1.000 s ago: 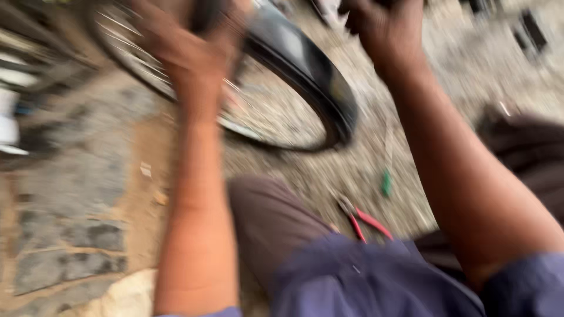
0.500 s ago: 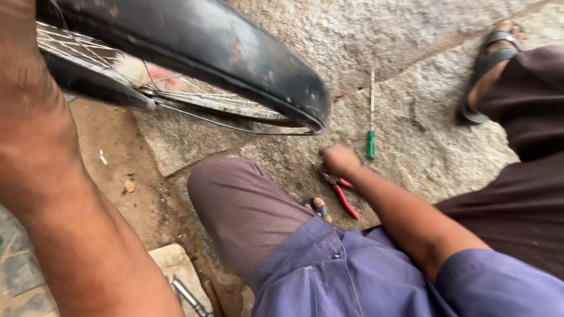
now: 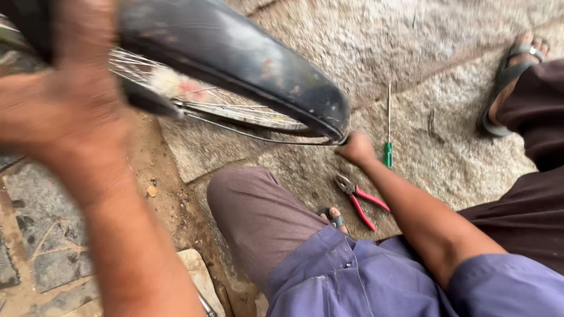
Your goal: The person uses pliers to adjust a bolt on the front mudguard of a bicycle. They repeatedly tighten and reposition the fastener while holding the mudguard in place.
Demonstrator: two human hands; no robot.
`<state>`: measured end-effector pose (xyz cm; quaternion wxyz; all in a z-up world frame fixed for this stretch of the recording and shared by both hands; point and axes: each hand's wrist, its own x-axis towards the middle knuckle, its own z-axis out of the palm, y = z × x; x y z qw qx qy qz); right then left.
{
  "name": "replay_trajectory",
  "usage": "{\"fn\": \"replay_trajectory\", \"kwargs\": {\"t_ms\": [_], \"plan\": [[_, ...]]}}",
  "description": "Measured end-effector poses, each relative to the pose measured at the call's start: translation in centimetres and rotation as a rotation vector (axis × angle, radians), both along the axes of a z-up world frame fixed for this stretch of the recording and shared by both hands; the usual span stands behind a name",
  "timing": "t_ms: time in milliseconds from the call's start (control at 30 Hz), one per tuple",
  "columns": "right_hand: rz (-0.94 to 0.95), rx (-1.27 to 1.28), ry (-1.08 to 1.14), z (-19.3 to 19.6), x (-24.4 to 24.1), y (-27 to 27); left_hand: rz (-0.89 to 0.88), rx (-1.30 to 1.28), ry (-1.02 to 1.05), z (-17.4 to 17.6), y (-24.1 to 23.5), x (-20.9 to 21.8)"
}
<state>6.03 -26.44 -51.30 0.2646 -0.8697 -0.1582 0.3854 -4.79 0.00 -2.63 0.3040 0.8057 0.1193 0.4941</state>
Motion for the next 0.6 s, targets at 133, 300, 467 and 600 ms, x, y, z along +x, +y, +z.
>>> {"fn": "replay_trajectory", "kwargs": {"t_ms": [133,300,467,600], "plan": [[-0.629,0.635,0.203,7.7,5.0,0.0,0.035,0.286,-0.004,0.2,0.5,-0.1],[-0.678,1.169,0.226,25.0,8.7,0.4,0.206,0.256,0.156,0.7,-0.9,-0.3],[-0.328,1.326,-0.133,41.7,4.5,1.1,0.32,0.336,0.13,1.3,-1.0,0.0],[-0.099,1.352,-0.302,49.0,0.6,5.6,0.304,0.313,0.139,2.1,-1.6,-0.6]]}}
